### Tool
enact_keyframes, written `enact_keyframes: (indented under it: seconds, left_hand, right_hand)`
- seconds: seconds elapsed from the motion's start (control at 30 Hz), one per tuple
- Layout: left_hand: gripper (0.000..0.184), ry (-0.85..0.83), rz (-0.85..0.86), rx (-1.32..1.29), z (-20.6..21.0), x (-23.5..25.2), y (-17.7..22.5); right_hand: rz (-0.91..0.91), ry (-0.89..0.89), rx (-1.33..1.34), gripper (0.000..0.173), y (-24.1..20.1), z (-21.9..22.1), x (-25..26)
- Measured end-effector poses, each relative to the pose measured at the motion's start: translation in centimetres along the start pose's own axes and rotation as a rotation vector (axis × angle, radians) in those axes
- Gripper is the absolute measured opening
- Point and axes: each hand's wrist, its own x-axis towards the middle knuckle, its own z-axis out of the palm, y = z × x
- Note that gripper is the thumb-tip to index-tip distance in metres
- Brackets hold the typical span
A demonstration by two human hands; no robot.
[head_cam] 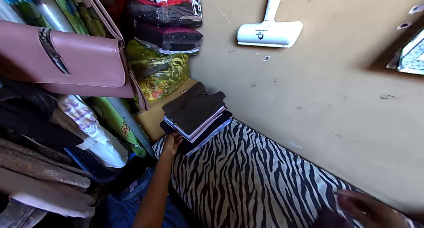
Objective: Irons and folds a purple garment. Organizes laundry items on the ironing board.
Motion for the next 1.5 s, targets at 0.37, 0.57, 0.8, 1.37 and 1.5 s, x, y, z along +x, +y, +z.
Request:
enact_keyframes:
  seconds: [0.37, 0.57, 0.8, 1.37, 1.5]
  left_hand:
    - [0.064, 0.013, -0.206, -0.094, 0.7, 1.7, 3.2]
    - [0.069, -0.01, -0.176, -0.146, 1.1, 2.9, 3.0]
    - [0.058, -0.014, -0.094, -0.173, 1.2, 3.1, 1.6]
    - [0.068, -0.454, 0.06, -0.521, -1.2, -7.6, -9.3]
    - [0.072, -0.502, -0.094, -0.09, -1.9, -13.8, -11.5]
  right_hand:
    - [0.574, -0.309, 1.01, 0.056, -19.9, 29.5, 23.8]
    - [0.715, -0.453, 0.902, 0.063, -19.9, 30.0, 26.3]
    - [0.624, -0.082, 1.301, 0.056, -21.4, 32.5, 27.9]
    - [0.459, -0.265, 0.834, 0.053, -9.7, 15.3, 11.4]
    - [0.454, -0.265, 0.767, 0.044, -5.7, 13.1, 2.1]
